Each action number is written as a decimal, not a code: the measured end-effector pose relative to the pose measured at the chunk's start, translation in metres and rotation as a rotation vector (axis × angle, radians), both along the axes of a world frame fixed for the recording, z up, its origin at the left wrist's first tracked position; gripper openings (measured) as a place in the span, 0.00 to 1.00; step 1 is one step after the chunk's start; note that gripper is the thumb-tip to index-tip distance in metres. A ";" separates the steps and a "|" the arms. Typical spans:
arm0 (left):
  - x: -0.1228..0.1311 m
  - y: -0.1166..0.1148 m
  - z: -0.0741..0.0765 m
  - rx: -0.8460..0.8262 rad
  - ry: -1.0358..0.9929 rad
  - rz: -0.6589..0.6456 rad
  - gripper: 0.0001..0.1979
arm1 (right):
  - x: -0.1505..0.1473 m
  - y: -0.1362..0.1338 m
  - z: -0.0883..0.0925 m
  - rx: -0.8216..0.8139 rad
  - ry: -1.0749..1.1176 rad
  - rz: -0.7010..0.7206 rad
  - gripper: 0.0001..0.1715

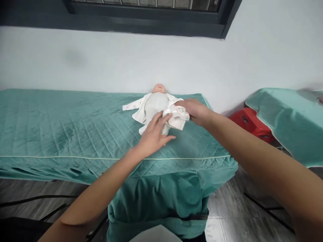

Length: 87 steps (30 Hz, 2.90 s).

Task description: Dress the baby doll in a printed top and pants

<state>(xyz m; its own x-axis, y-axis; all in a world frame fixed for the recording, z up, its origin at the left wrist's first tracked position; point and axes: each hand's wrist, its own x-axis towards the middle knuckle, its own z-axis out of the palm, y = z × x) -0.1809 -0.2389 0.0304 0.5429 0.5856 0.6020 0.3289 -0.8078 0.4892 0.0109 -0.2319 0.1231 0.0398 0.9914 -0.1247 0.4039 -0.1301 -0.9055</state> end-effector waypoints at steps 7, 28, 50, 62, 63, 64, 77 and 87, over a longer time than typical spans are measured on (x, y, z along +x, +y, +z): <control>-0.065 0.024 0.048 -0.175 -0.337 0.142 0.08 | -0.034 -0.001 0.011 0.150 -0.190 0.223 0.23; -0.071 0.041 0.075 0.163 -0.006 0.118 0.06 | -0.063 0.023 0.025 0.214 0.341 0.074 0.23; -0.080 0.074 0.162 -0.158 -0.442 0.083 0.19 | -0.045 0.025 0.077 0.712 -0.017 0.140 0.21; -0.066 0.068 0.142 -0.535 -0.031 -0.237 0.15 | -0.053 0.035 0.053 0.645 0.028 0.204 0.22; -0.059 0.071 0.131 -0.618 -0.105 -0.263 0.14 | -0.053 0.038 0.044 0.633 0.058 0.175 0.22; -0.053 0.075 0.119 -0.698 -0.244 -0.276 0.14 | -0.053 0.041 0.034 0.614 0.082 0.139 0.23; -0.038 0.069 0.021 -1.286 -0.467 -0.422 0.26 | -0.038 0.037 -0.020 0.104 0.299 0.336 0.26; -0.058 0.080 0.011 -1.290 -0.594 -0.406 0.27 | -0.043 0.029 -0.039 -0.024 0.462 0.386 0.28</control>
